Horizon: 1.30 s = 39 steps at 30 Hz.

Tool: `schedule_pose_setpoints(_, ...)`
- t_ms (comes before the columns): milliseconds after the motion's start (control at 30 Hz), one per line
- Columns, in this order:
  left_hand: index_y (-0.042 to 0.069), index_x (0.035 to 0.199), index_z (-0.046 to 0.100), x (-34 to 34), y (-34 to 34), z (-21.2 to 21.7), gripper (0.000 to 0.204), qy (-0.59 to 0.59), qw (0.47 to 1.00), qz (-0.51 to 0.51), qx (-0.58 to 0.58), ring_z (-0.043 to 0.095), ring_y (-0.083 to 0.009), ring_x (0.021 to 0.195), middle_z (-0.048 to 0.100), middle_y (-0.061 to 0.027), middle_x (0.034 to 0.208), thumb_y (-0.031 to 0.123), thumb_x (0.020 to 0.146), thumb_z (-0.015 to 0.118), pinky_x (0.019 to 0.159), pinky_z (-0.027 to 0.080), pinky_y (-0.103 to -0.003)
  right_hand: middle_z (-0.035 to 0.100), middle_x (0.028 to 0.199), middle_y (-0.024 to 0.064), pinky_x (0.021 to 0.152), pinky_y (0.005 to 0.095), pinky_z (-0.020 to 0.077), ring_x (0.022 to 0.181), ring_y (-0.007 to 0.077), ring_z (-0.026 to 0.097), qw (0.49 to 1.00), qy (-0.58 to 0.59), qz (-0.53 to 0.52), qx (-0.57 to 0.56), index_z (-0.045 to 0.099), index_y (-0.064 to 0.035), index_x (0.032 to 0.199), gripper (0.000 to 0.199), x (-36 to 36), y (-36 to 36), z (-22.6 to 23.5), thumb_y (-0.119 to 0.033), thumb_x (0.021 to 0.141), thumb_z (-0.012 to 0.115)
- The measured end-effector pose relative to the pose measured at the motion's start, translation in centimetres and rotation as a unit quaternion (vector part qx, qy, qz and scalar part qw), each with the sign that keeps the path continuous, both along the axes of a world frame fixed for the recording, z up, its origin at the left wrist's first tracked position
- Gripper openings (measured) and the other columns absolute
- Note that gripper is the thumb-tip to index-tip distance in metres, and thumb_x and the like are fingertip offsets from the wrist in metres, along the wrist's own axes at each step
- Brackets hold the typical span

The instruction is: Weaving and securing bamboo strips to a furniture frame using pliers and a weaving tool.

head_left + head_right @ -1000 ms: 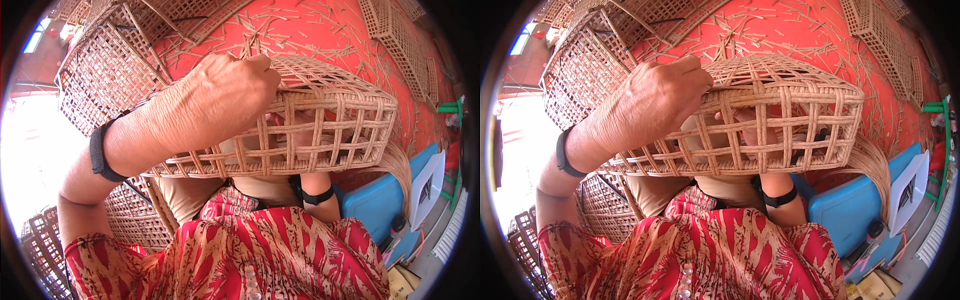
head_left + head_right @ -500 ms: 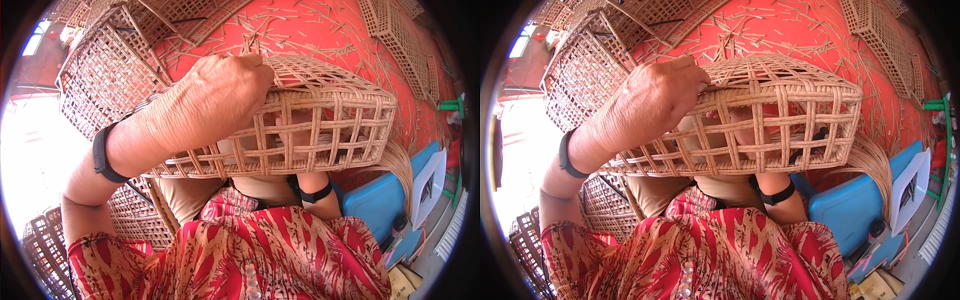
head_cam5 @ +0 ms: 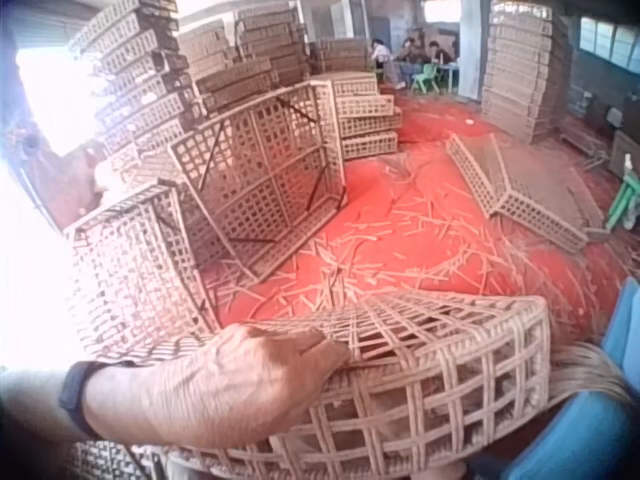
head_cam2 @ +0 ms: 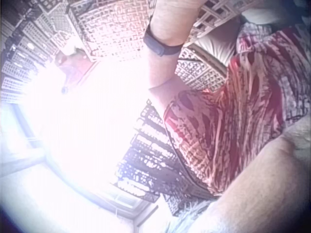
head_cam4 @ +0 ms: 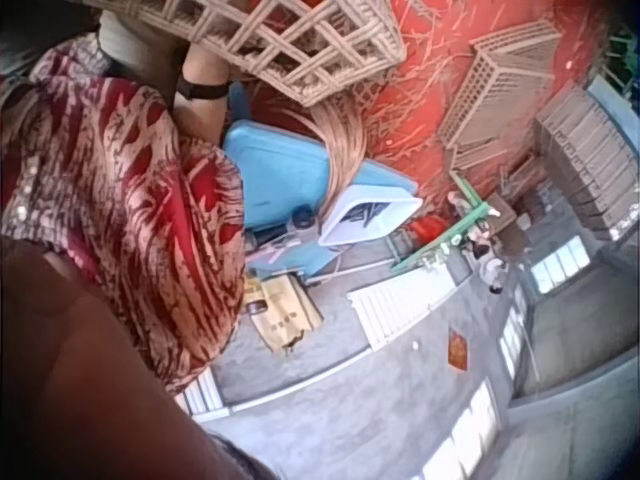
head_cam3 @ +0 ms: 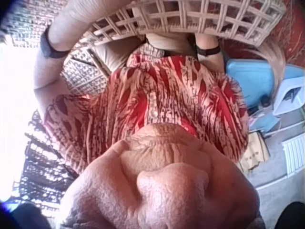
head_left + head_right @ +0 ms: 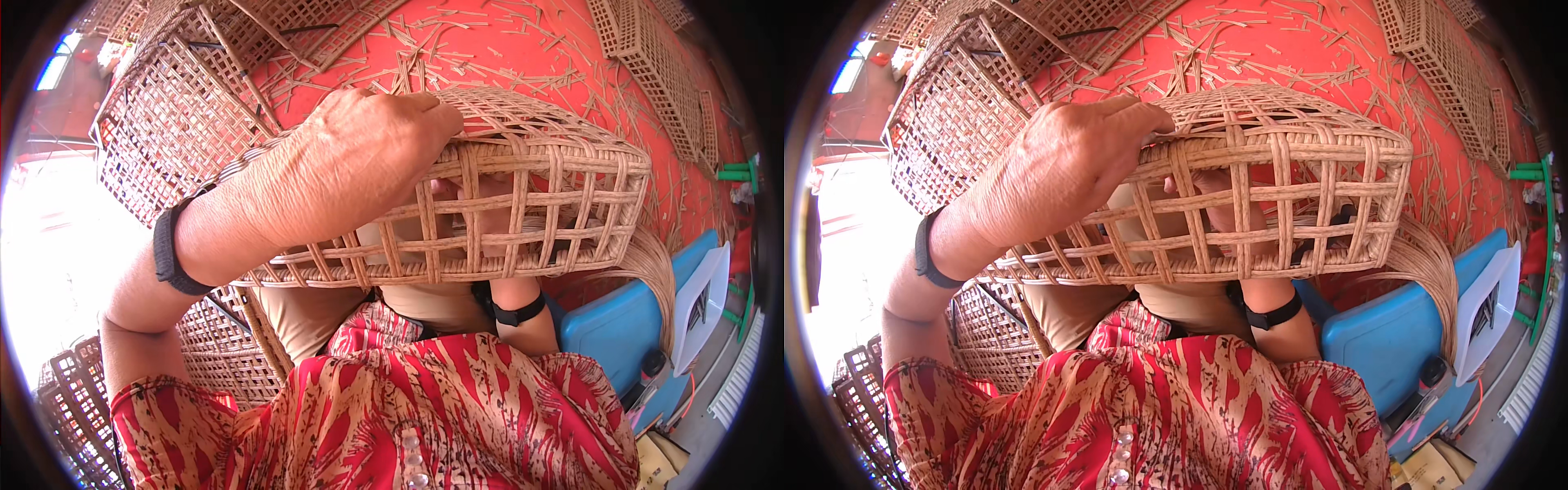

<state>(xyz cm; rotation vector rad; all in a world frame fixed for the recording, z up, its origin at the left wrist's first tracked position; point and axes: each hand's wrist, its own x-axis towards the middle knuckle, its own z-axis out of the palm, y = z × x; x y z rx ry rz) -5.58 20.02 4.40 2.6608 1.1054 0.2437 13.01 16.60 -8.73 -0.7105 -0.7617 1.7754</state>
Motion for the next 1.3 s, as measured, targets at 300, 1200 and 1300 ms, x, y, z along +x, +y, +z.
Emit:
schedule_pose_setpoints(300,0.005,0.115,0.058,0.6,0.1,-0.4,0.028,-0.057,0.997,0.042,-0.006,0.066,-0.0371,0.078,0.065,-0.0183,0.080,0.003,0.087,0.055,0.068,0.052,-0.045,0.068,0.095,0.0068,0.080,0.0311,0.0548,0.088,0.0165,0.065,0.999,0.006,0.008,-0.050,0.064,-0.0035,0.110,0.027,0.2,-0.1,-0.4,-0.023,0.092,0.070)
schedule_pose_setpoints(1200,0.004,0.109,0.071,-1.8,2.4,1.1,0.019,-0.217,0.917,-0.077,-0.327,0.060,-0.0120,0.087,0.063,-0.0024,0.092,0.013,0.093,0.067,0.078,0.048,-0.028,0.068,0.095,0.0077,0.081,0.0323,0.0551,0.088,0.0174,0.066,0.997,-0.047,-0.057,0.005,0.064,-0.0025,0.110,0.025,-0.1,-0.3,-2.1,-0.022,0.094,0.068)
schedule_pose_setpoints(1300,0.005,0.105,0.070,-2.2,2.4,1.2,0.015,-0.196,0.902,-0.077,-0.376,0.058,-0.0088,0.087,0.062,-0.0004,0.093,0.013,0.092,0.068,0.078,0.046,-0.027,0.067,0.095,0.0078,0.081,0.0324,0.0551,0.088,0.0174,0.066,0.997,-0.050,-0.060,0.019,0.063,-0.0024,0.110,0.025,-1.0,0.0,-3.1,-0.022,0.094,0.067)
